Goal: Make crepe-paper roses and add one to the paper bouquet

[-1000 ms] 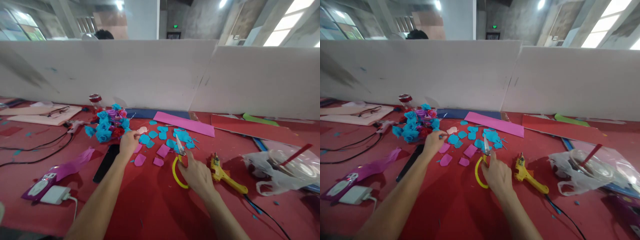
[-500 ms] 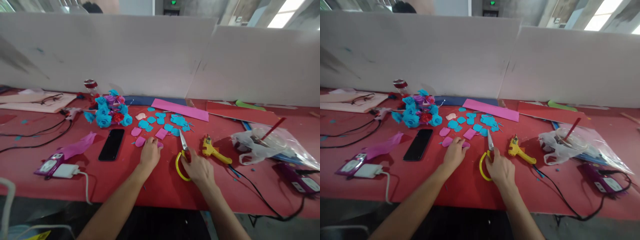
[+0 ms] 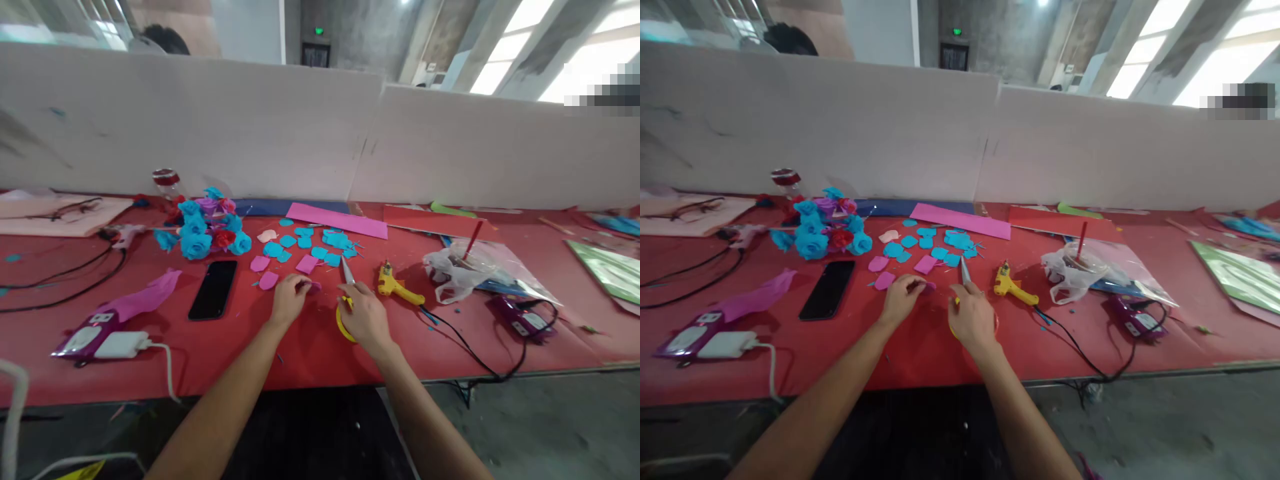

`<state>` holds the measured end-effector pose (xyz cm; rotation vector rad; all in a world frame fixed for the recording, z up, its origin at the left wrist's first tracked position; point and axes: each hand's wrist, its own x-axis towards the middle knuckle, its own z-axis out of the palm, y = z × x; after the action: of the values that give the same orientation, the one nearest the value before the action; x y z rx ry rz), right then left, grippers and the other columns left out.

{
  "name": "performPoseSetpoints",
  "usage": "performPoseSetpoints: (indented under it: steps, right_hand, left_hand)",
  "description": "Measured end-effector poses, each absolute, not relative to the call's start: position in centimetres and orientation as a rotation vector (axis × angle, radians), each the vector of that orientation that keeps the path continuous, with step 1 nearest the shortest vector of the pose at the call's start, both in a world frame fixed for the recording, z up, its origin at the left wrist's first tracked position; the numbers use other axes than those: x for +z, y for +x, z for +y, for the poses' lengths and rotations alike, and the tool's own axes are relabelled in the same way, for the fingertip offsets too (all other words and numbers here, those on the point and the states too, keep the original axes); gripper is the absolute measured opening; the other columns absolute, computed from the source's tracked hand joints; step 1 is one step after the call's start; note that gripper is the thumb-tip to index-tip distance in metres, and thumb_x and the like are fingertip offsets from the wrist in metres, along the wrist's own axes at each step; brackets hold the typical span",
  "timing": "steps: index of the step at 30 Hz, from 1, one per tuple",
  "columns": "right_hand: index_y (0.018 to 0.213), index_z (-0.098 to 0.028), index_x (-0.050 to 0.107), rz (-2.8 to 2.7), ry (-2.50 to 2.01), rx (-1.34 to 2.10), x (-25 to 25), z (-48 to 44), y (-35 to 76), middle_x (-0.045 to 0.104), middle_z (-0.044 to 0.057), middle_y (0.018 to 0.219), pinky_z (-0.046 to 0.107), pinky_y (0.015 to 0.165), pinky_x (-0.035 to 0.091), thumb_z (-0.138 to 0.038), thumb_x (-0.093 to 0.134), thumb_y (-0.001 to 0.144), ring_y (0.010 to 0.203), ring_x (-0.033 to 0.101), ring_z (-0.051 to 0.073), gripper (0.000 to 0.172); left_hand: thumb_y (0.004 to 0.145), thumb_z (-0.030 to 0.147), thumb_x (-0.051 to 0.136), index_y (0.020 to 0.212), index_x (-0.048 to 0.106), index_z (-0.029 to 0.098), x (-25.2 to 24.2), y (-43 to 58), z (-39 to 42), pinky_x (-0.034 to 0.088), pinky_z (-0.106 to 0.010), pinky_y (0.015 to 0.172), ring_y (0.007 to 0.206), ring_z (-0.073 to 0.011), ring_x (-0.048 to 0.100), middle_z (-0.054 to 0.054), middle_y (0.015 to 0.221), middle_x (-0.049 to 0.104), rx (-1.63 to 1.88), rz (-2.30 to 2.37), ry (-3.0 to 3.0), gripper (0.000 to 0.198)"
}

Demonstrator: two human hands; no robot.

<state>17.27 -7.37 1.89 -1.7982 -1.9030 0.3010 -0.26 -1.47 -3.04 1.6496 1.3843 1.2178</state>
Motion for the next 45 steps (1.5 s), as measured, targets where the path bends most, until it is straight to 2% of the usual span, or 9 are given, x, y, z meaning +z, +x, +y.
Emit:
performPoseSetpoints:
  steps: [4, 8, 14, 19, 23, 35, 45]
  right_hand:
    - [0.104, -0.023, 0.067, -1.525, -1.268, 0.998, 0.5, -3.6, 15.0, 0.068, 0.004, 0.100, 0.033, 0.083, 0.047, -0.017, 0.067, 0.070, 0.088, 0.062, 0.019, 0.034]
    - [0.082, -0.019, 0.069, -1.357, -1.116, 1.216, -0.3, -0.6, 13.1, 0.068, 0.000, 0.073, 0.031, 0.070, 0.052, -0.026, 0.070, 0.067, 0.068, 0.062, 0.016, 0.016]
    - [0.074, -0.017, 0.068, -1.119, -0.980, 1.439, -0.3, -0.3, 13.0, 0.068, 0.001, 0.065, 0.028, 0.061, 0.053, -0.044, 0.075, 0.063, 0.061, 0.064, 0.014, 0.029]
    - [0.070, -0.018, 0.069, -1.001, -0.944, 1.494, -0.4, -0.3, 13.1, 0.067, 0.000, 0.061, 0.026, 0.056, 0.051, -0.045, 0.075, 0.065, 0.055, 0.062, 0.014, 0.028]
    - [0.074, -0.018, 0.070, -0.963, -0.916, 1.504, -0.4, -0.2, 13.1, 0.068, 0.000, 0.063, 0.027, 0.059, 0.052, -0.041, 0.077, 0.062, 0.057, 0.063, 0.014, 0.027]
    - [0.071, -0.019, 0.066, -1.084, -0.953, 1.290, -0.9, 0.2, 12.8, 0.063, -0.002, 0.065, 0.026, 0.060, 0.051, -0.029, 0.071, 0.067, 0.058, 0.060, 0.013, 0.012]
    - [0.070, -0.021, 0.053, -1.061, -1.023, 1.273, -1.0, 0.2, 13.6, 0.059, -0.006, 0.053, 0.022, 0.051, 0.048, -0.028, 0.058, 0.068, 0.049, 0.057, 0.011, 0.009]
  left_hand:
    - [0.073, 0.028, 0.065, 0.077, 0.066, 0.019, -3.2, -0.4, -0.7, 0.044, -0.029, 0.074, 0.074, -0.0162, 0.058, -0.002, 0.076, 0.065, 1.346, 1.173, 1.356, 0.011]
    - [0.070, 0.034, 0.067, 0.075, 0.063, 0.017, -3.3, -1.0, -0.1, 0.043, -0.025, 0.062, 0.061, -0.0118, 0.053, 0.001, 0.066, 0.060, 1.378, 1.069, 1.232, 0.018]
    - [0.064, 0.027, 0.074, 0.078, 0.060, 0.018, -2.7, -1.3, 0.0, 0.039, -0.021, 0.057, 0.056, -0.0075, 0.048, 0.005, 0.062, 0.055, 1.402, 0.915, 0.933, 0.022]
    - [0.061, 0.021, 0.076, 0.077, 0.062, 0.018, -1.9, -0.8, 0.2, 0.039, -0.019, 0.058, 0.062, -0.0068, 0.050, 0.005, 0.070, 0.056, 1.408, 0.854, 0.758, 0.022]
    - [0.061, 0.021, 0.076, 0.079, 0.062, 0.018, -2.0, -0.7, 0.6, 0.040, -0.019, 0.060, 0.067, -0.0079, 0.052, 0.004, 0.073, 0.056, 1.388, 0.849, 0.702, 0.023]
    - [0.061, 0.021, 0.075, 0.075, 0.061, 0.017, -1.9, -0.2, 0.3, 0.041, -0.021, 0.058, 0.061, -0.0086, 0.053, 0.003, 0.068, 0.059, 1.306, 0.845, 0.702, 0.020]
    - [0.052, 0.020, 0.077, 0.067, 0.060, 0.016, -1.7, -0.4, 0.7, 0.043, -0.022, 0.059, 0.059, -0.0088, 0.052, 0.004, 0.063, 0.055, 1.264, 0.918, 0.652, 0.023]
